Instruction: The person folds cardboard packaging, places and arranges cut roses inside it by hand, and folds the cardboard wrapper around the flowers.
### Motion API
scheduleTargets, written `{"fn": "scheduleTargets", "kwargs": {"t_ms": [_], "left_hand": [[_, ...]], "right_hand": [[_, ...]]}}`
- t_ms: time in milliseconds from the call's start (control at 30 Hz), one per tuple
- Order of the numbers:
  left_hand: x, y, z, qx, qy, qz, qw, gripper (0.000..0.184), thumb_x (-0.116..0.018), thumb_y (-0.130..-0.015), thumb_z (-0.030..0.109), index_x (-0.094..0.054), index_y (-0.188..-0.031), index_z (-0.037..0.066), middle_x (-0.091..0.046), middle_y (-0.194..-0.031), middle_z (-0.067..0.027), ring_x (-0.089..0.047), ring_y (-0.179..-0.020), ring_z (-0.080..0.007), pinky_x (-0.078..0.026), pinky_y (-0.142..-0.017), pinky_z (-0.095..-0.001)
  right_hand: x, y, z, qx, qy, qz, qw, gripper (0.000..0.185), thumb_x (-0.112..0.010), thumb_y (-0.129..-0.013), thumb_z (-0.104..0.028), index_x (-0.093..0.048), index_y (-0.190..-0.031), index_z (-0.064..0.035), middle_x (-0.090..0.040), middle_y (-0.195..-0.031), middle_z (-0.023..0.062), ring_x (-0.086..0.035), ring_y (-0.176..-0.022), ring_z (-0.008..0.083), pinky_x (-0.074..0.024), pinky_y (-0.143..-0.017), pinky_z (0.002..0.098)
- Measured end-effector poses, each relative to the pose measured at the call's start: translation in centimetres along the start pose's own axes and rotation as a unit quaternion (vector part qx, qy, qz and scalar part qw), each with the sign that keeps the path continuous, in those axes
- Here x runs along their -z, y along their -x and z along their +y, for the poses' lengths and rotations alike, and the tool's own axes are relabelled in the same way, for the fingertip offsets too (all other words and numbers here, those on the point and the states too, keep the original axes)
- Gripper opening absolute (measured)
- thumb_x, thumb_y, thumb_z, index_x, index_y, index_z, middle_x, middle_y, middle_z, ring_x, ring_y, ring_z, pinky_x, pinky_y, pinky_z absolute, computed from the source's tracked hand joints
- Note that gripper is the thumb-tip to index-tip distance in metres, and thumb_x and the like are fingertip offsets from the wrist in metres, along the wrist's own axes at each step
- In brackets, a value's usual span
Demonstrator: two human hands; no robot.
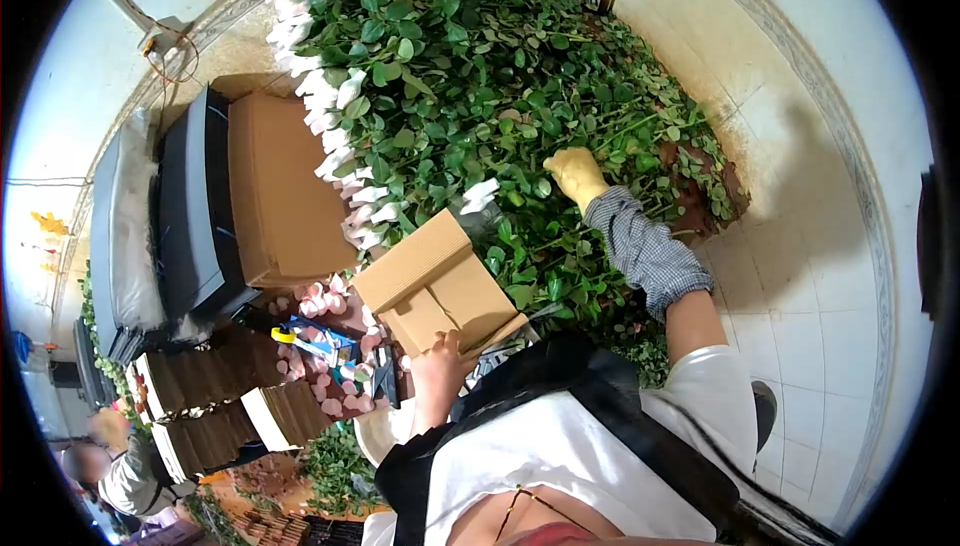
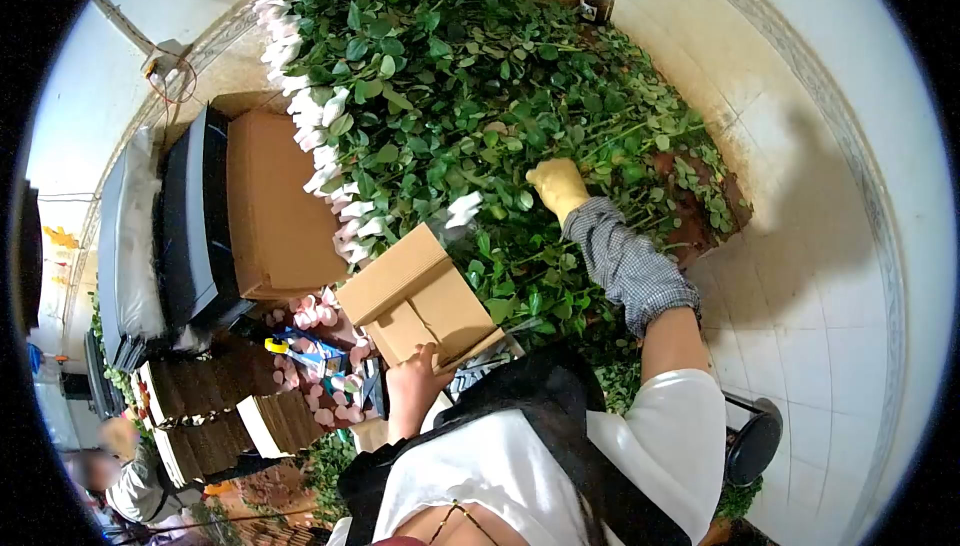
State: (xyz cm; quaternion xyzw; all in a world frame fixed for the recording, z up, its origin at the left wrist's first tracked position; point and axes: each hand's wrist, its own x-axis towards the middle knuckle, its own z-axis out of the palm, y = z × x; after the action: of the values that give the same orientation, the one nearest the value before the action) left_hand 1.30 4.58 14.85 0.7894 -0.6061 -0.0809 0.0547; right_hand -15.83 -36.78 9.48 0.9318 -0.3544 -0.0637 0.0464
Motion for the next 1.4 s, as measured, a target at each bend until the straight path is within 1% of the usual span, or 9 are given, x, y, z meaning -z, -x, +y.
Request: {"fn": "scheduleTargets", "kwargs": {"t_ms": [100, 300, 400, 533, 667, 833, 1033, 1233, 1400], "left_hand": [[1.1, -0.5, 0.4, 0.004, 0.007, -0.019, 1.000, 0.050, -0.085, -0.066, 0.038, -0.064, -0.101, 0.009, -0.069, -0.082, -0.0069, -0.071, -0.068, -0.0243, -0.056, -0.057, -0.0357], [1.1, -0.6, 0.9, 0.032, 0.025, -0.017, 0.999, 0.048, -0.086, -0.066, 0.035, -0.064, -0.103, 0.012, -0.069, -0.094, -0.0066, -0.070, -0.070, -0.0256, -0.056, -0.059, -0.0358], [1.4, -0.9, 1.3, 0.049, 0.022, -0.026, 0.998, 0.049, -0.087, -0.065, 0.035, -0.064, -0.103, 0.014, -0.068, -0.091, -0.0040, -0.071, -0.072, -0.0239, -0.056, -0.062, -0.0348], [1.9, -1.3, 1.8, 0.082, 0.009, -0.073, 0.994, 0.054, -0.089, -0.061, 0.030, -0.064, -0.106, 0.014, -0.072, -0.111, -0.0105, -0.073, -0.073, -0.0221, -0.057, -0.062, -0.0317], [2.7, -1.9, 2.5, 0.092, 0.006, -0.078, 0.993, 0.054, -0.089, -0.060, 0.031, -0.064, -0.106, 0.017, -0.073, -0.104, -0.0076, -0.073, -0.076, -0.0217, -0.058, -0.062, -0.0314], [2.1, -1.5, 2.3, 0.115, -0.002, -0.086, 0.990, 0.056, -0.090, -0.060, 0.030, -0.064, -0.107, 0.017, -0.073, -0.109, -0.0096, -0.073, -0.077, -0.0222, -0.058, -0.062, -0.0316], [1.5, -1.0, 2.0, 0.093, -0.015, -0.097, 0.991, 0.063, -0.089, -0.063, 0.038, -0.061, -0.115, 0.018, -0.073, -0.111, -0.0062, -0.073, -0.069, -0.0226, -0.057, -0.057, -0.0333], [1.1, -0.8, 1.5, 0.096, 0.012, -0.062, 0.993, 0.053, -0.085, -0.066, 0.026, -0.062, -0.113, 0.018, -0.074, -0.102, -0.0064, -0.073, -0.073, -0.0242, -0.058, -0.062, -0.0349], [0.5, -0.5, 1.1, 0.074, 0.000, -0.056, 0.996, 0.053, -0.086, -0.065, 0.033, -0.062, -0.109, 0.016, -0.073, -0.106, -0.0067, -0.072, -0.071, -0.0227, -0.057, -0.060, -0.0338]], "right_hand": [[-6.7, 0.4, 1.2, 0.041, -0.092, -0.001, 0.995, 0.022, -0.055, -0.092, -0.009, -0.071, -0.106, -0.0038, -0.070, -0.103, 0.0186, -0.068, -0.093, 0.0333, -0.0557, -0.083, 0.0439], [-1.7, -3.0, 3.6, 0.074, -0.127, -0.306, 0.941, 0.069, -0.066, -0.088, -0.039, -0.045, -0.147, -0.0079, -0.053, -0.144, 0.0183, -0.053, -0.129, 0.0341, -0.0435, -0.108, 0.0415], [-0.2, -4.5, 2.8, 0.083, -0.334, -0.176, 0.922, 0.063, -0.066, -0.088, -0.040, -0.053, -0.137, -0.0022, -0.060, -0.132, 0.0228, -0.057, -0.121, 0.0377, -0.0457, -0.103, 0.0445], [-5.1, -8.8, -0.3, -0.090, -0.308, 0.043, 0.946, 0.029, -0.057, -0.091, -0.029, -0.068, -0.086, -0.0033, -0.070, -0.090, 0.0175, -0.067, -0.087, 0.0369, -0.0523, -0.080, 0.0496], [-4.6, -10.8, -0.7, -0.123, -0.245, 0.071, 0.959, 0.030, -0.057, -0.093, -0.035, -0.065, -0.084, -0.0067, -0.069, -0.089, 0.0150, -0.066, -0.086, 0.0369, -0.0517, -0.078, 0.0497], [3.2, -7.1, 0.3, -0.016, -0.190, -0.203, 0.960, 0.033, -0.060, -0.093, -0.036, -0.068, -0.103, -0.0059, -0.070, -0.103, 0.0161, -0.067, -0.095, 0.0357, -0.0525, -0.085, 0.0482], [2.3, -9.5, -1.8, 0.009, -0.196, 0.194, 0.961, 0.018, -0.065, -0.088, -0.027, -0.066, -0.083, -0.0092, -0.069, -0.074, 0.0122, -0.069, -0.074, 0.0327, -0.0538, -0.067, 0.0442], [3.4, -6.5, -4.1, -0.027, -0.083, -0.191, 0.978, 0.019, -0.063, -0.087, -0.023, -0.079, -0.093, -0.0149, -0.076, -0.095, 0.0108, -0.073, -0.089, 0.0298, -0.0564, -0.073, 0.0430], [10.6, -6.2, -5.8, -0.033, -0.120, 0.077, 0.989, 0.041, -0.068, -0.090, -0.025, -0.057, -0.127, -0.0108, -0.071, -0.101, 0.0080, -0.067, -0.095, 0.0247, -0.0488, -0.098, 0.0404]]}}
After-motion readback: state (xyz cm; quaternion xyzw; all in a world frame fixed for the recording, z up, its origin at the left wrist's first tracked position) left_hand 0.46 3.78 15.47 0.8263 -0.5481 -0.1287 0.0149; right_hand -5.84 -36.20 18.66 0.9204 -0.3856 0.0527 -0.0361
